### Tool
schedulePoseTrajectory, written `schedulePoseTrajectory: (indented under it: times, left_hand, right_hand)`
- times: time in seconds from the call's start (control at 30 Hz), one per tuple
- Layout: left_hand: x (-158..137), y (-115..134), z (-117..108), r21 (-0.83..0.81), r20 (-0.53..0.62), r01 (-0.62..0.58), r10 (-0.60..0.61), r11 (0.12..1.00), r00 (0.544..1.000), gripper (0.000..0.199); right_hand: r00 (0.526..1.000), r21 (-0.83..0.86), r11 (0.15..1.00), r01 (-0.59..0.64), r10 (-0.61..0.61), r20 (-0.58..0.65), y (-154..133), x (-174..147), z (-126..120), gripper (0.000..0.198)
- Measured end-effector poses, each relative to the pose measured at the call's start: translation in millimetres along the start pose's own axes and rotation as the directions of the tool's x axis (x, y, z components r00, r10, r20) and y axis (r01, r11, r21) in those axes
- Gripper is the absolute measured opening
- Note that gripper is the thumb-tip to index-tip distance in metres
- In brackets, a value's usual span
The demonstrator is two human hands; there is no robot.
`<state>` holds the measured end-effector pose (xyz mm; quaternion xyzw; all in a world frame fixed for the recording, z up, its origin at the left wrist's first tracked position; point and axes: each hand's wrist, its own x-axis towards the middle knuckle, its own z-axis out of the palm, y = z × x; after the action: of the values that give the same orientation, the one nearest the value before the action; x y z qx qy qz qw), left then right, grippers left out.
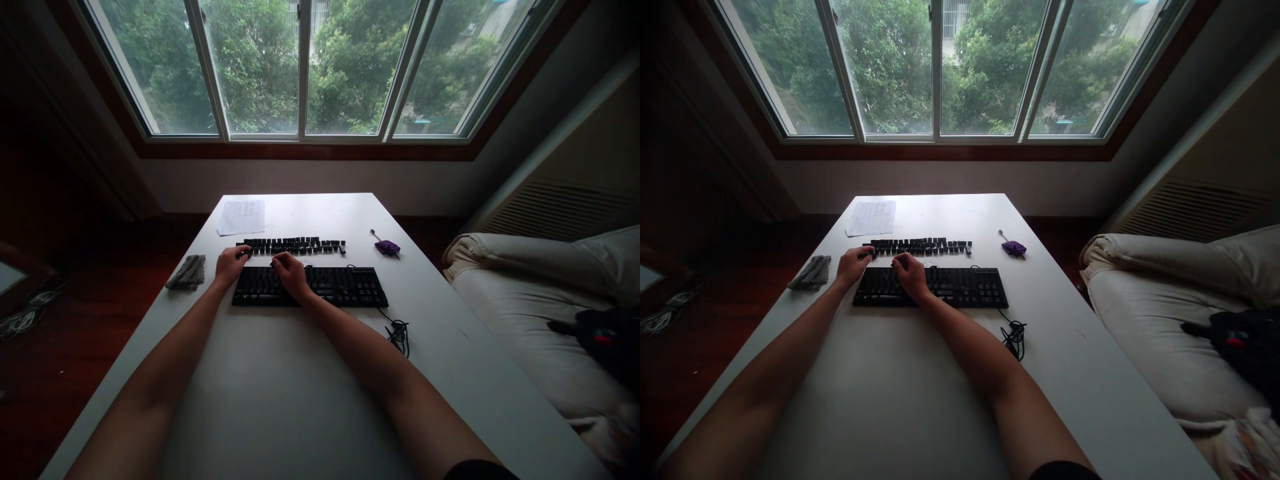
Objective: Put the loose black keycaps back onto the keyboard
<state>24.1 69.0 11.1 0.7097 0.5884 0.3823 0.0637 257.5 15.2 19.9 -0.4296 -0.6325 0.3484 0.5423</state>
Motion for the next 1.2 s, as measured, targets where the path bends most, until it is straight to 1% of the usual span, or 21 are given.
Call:
schedulePoseTrajectory:
  times: [0.17, 0.3, 0.4, 0.53, 0.63, 0.83, 1.0, 1.2]
  left_hand:
    - [6, 1, 5, 0.113, 0.007, -0.11, 0.109, 0.988, 0.994, 0.027]
    - [10, 6, 7, 0.181, 0.065, -0.131, 0.121, 0.975, 0.991, 0.026]
    - [13, 9, 8, 0.207, 0.117, -0.172, 0.15, 0.963, 0.982, 0.026]
    - [17, 9, 9, 0.239, 0.152, -0.213, 0.18, 0.947, 0.972, 0.024]
    - [20, 8, 11, 0.257, 0.159, -0.219, 0.182, 0.941, 0.97, 0.021]
    - [27, 2, 13, 0.288, 0.162, -0.183, 0.14, 0.94, 0.977, 0.021]
    - [32, -2, 16, 0.301, 0.188, -0.177, 0.124, 0.937, 0.974, 0.019]
    - [33, -1, 16, 0.337, 0.209, -0.196, 0.13, 0.921, 0.969, 0.016]
  right_hand:
    - [1.0, 0.021, 1.0, -0.01, 0.01, -0.001, 2, 0, 1, 0.025]
    - [1.0, 0.032, 0.999, -0.001, 0.001, 0.002, 3, 0, 1, 0.025]
    - [1.0, 0.047, 0.999, 0.005, -0.005, 0.0, 3, -1, 1, 0.024]
    - [1.0, 0.049, 0.999, -0.004, 0.004, 0.012, 2, -1, 1, 0.024]
    - [1.0, 0.043, 0.999, -0.01, 0.01, 0.013, 2, -1, 1, 0.024]
    - [0.999, 0.036, 0.999, -0.034, 0.034, 0.008, 2, -1, 3, 0.026]
    - [1.0, 0.044, 0.999, -0.027, 0.027, 0.005, 3, -1, 3, 0.024]
    - [1.0, 0.022, 0.999, -0.025, 0.025, 0.002, 2, -1, 3, 0.025]
